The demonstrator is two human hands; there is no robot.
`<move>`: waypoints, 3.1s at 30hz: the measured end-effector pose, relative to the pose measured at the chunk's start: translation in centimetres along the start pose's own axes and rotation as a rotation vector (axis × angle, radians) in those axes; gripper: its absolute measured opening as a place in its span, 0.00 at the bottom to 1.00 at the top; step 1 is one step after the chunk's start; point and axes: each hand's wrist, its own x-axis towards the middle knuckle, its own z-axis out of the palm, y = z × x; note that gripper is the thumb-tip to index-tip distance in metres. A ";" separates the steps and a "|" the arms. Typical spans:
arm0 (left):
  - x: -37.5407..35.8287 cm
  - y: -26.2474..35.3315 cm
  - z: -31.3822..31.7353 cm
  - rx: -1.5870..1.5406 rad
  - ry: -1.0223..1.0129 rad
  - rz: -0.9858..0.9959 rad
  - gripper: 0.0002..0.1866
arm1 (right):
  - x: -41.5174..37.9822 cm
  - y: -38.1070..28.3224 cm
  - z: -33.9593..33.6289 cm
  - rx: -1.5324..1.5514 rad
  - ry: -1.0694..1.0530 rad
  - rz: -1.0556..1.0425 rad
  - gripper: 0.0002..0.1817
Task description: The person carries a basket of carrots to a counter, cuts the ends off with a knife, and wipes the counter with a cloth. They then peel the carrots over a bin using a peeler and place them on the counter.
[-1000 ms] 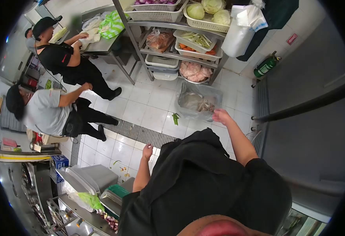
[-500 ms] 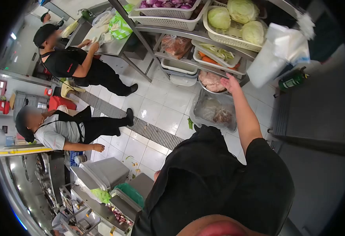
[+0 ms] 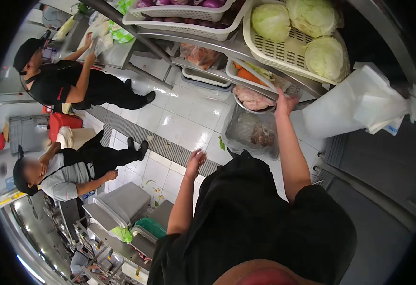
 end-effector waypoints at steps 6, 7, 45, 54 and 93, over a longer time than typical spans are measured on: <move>12.9 10.4 22.0 0.179 -0.374 0.032 0.43 | 9.2 2.5 0.1 -0.453 -0.494 -0.198 0.32; 15.3 10.9 26.0 -0.041 -0.383 0.063 0.43 | 7.3 -0.3 0.5 -0.227 -0.466 0.073 0.28; 10.4 5.4 17.7 -0.329 0.028 -0.004 0.19 | 11.5 1.0 -1.6 -0.836 -0.710 0.001 0.27; 5.3 2.1 12.1 -0.277 -0.039 -0.048 0.28 | 2.7 0.0 -2.5 -1.096 -0.596 -0.369 0.31; -67.6 -52.2 6.6 -2.037 1.465 0.783 0.22 | -97.5 0.2 -65.4 0.343 -3.159 -1.722 0.15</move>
